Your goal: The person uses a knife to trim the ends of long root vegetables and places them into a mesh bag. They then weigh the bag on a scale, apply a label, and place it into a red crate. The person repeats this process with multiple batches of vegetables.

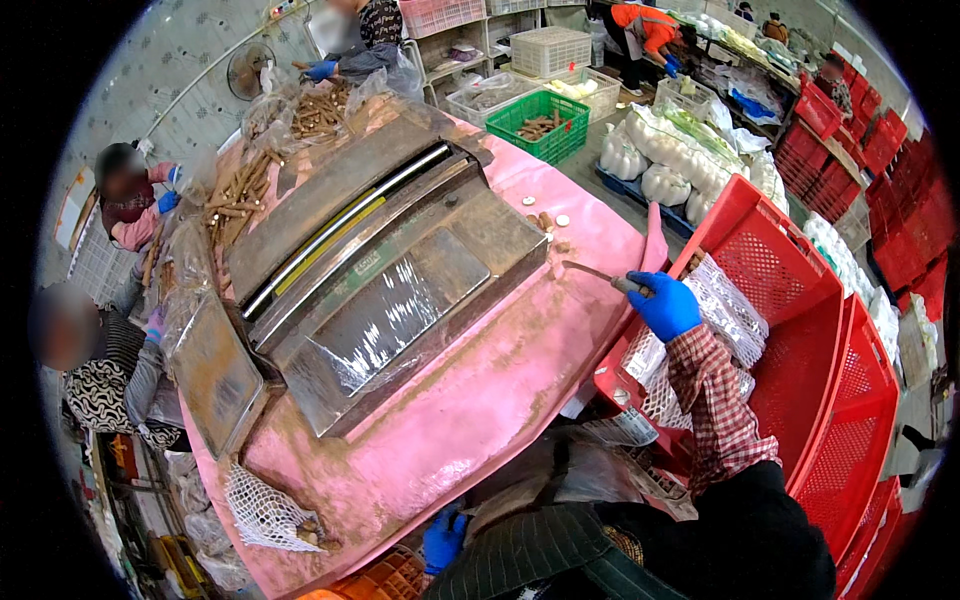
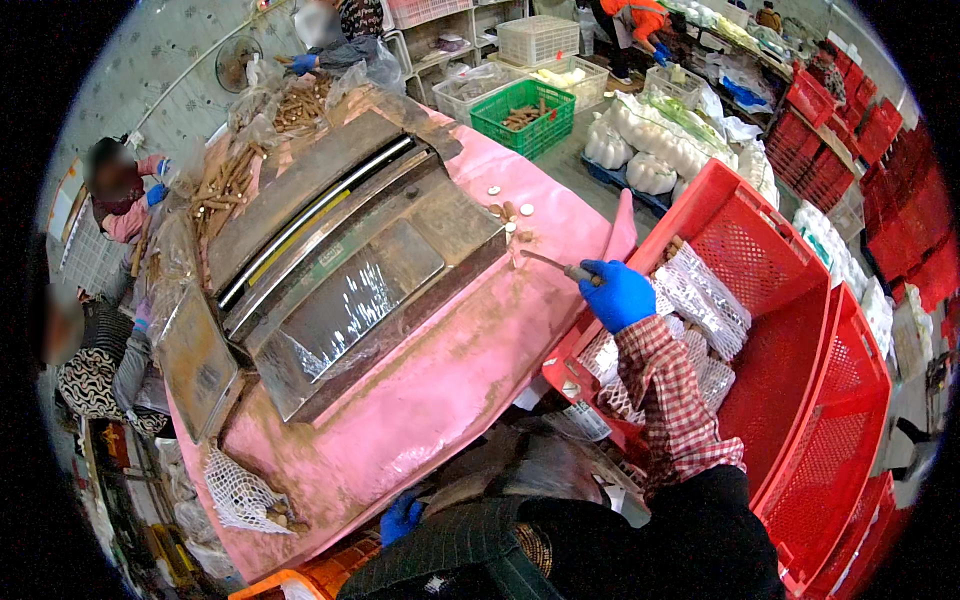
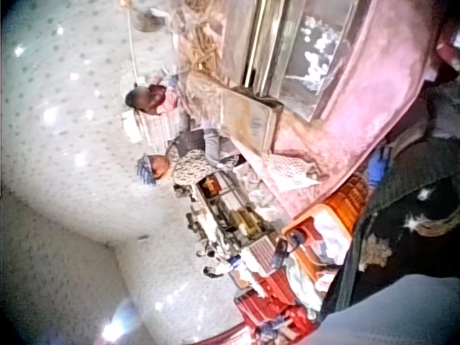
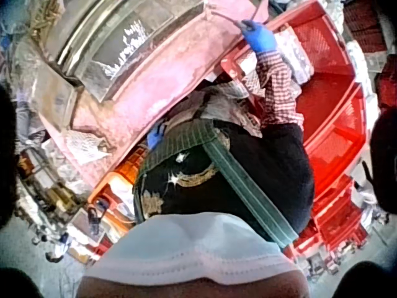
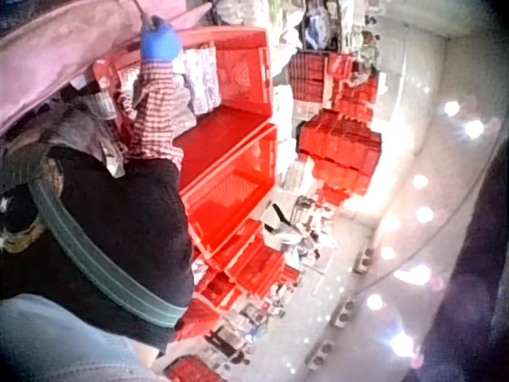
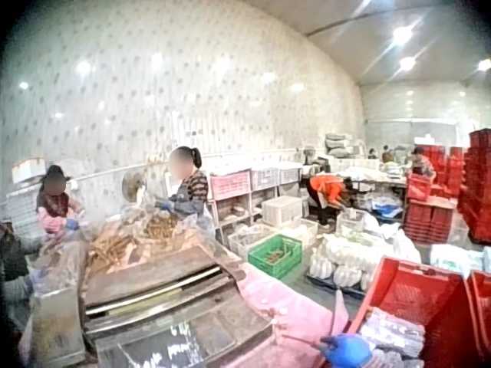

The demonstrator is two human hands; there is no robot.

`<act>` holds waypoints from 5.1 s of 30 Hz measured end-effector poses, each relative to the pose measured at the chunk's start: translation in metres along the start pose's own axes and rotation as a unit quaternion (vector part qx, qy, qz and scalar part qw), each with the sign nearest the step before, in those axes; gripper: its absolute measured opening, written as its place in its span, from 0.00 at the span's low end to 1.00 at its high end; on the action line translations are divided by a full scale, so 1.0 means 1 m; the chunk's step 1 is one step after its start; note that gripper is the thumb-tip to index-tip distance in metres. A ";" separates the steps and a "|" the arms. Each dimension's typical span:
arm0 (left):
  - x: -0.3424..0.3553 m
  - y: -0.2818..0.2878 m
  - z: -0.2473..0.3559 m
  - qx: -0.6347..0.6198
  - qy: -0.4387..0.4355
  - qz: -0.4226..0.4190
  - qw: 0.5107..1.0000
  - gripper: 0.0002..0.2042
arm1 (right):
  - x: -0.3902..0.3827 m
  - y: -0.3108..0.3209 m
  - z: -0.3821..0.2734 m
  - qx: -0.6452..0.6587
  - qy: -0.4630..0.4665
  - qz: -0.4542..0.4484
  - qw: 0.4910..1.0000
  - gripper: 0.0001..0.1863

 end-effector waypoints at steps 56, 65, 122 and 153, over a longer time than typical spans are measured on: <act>0.004 -0.017 -0.008 0.027 0.111 -0.062 0.992 0.18 | 0.070 -0.087 0.013 0.089 0.037 0.025 0.995 0.15; 0.004 -0.002 0.015 0.054 0.105 -0.026 0.993 0.15 | 0.070 -0.099 0.035 0.224 -0.034 0.053 0.972 0.16; 0.033 0.024 0.087 0.038 -0.065 -0.056 0.996 0.09 | 0.064 -0.065 0.041 -0.025 -0.041 0.063 0.997 0.16; 0.021 0.034 0.098 -0.052 0.001 -0.055 0.997 0.11 | 0.090 -0.083 0.006 -0.152 0.115 -0.032 0.981 0.13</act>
Point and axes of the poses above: each hand's wrist, its own x-axis towards the middle knuckle, its own y-axis out of the back of the hand, z = x × y, the point moved 8 cm from there along x, towards the middle knuckle, and after that the axes turned 15 degrees about y, right-handed, at the moved point
